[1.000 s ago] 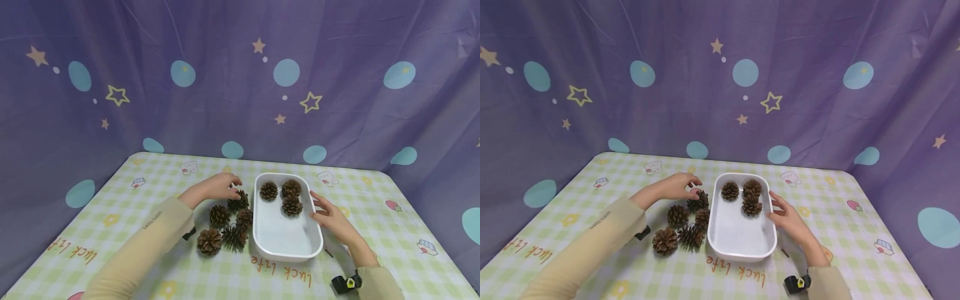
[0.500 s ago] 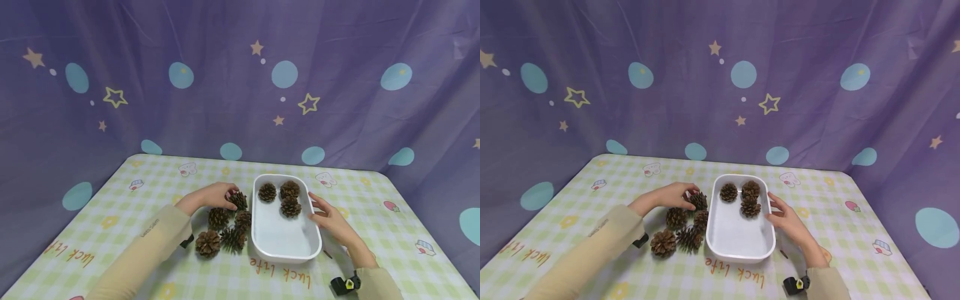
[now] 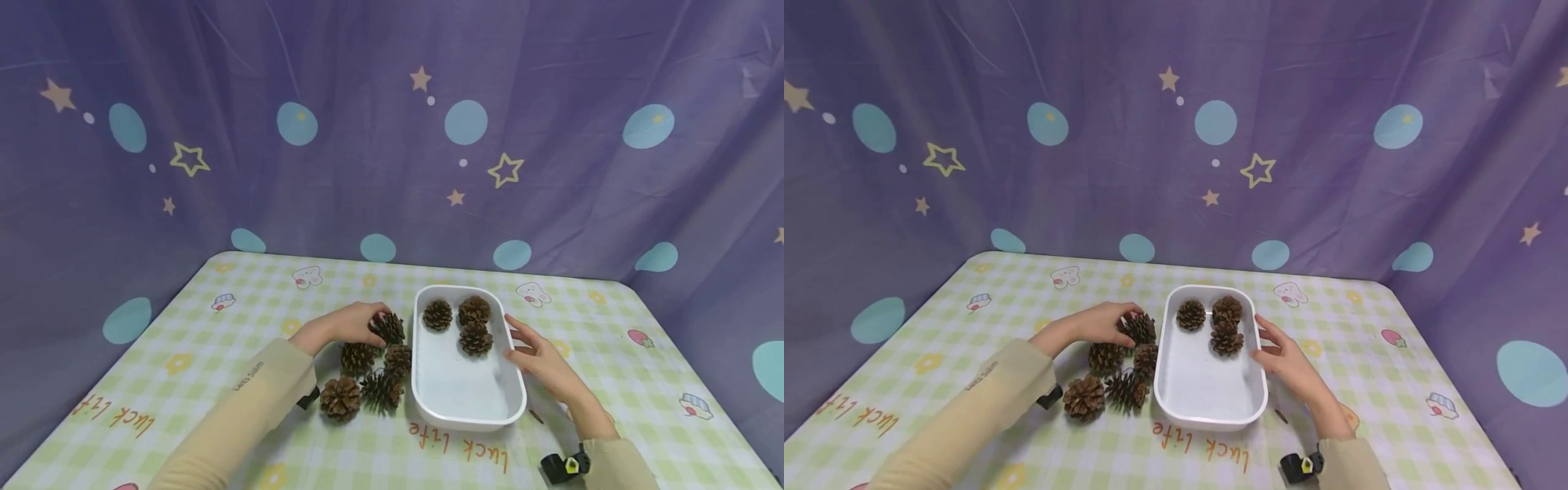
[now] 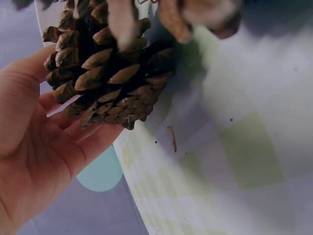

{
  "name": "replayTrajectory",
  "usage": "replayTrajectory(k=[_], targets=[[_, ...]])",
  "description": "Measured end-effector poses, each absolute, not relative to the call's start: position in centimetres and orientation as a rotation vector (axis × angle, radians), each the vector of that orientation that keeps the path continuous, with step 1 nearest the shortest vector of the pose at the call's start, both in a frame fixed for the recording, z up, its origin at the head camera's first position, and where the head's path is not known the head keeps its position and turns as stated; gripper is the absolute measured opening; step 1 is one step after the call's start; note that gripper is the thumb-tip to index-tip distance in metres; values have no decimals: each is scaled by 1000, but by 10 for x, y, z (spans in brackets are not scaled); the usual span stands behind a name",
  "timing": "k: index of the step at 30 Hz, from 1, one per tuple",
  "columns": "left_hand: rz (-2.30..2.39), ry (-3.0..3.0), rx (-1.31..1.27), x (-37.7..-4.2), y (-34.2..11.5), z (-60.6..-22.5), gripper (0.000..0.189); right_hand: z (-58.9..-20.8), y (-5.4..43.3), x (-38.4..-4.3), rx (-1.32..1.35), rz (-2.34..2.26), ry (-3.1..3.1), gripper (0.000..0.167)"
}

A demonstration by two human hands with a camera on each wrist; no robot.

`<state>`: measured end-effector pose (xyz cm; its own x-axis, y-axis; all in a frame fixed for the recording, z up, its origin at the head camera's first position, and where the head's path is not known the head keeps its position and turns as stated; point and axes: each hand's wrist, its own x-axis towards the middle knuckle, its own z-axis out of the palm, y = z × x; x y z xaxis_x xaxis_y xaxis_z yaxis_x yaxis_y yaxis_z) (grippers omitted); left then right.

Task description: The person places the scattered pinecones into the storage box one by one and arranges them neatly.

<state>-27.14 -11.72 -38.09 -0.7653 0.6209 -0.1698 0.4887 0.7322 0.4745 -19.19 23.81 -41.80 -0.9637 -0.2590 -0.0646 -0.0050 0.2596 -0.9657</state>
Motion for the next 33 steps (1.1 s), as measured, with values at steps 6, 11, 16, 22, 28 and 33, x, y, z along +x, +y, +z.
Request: replayTrajectory(k=[6, 11, 16, 22, 28, 33], targets=[[591, 2623, 900, -271, -116, -378, 63, -420, 238, -193, -248, -1780, 2319, 69], [621, 2642, 936, -271, -116, -376, 62, -419, 238, -193, -253, -1778, 2316, 69], [626, 2685, 952, -271, -115, -373, 59, -419, 239, -193, -264, -1784, 2303, 70], [620, 2723, 959, -271, -114, -370, 59, -418, 239, -192, -269, -1785, 2302, 70], [627, 2781, 946, -273, -114, -367, 59, -417, 238, -192, -264, -1777, 2312, 70], [660, 2795, 926, -273, -114, -362, 57, -416, 238, -192, -263, -1773, 2313, 70]])
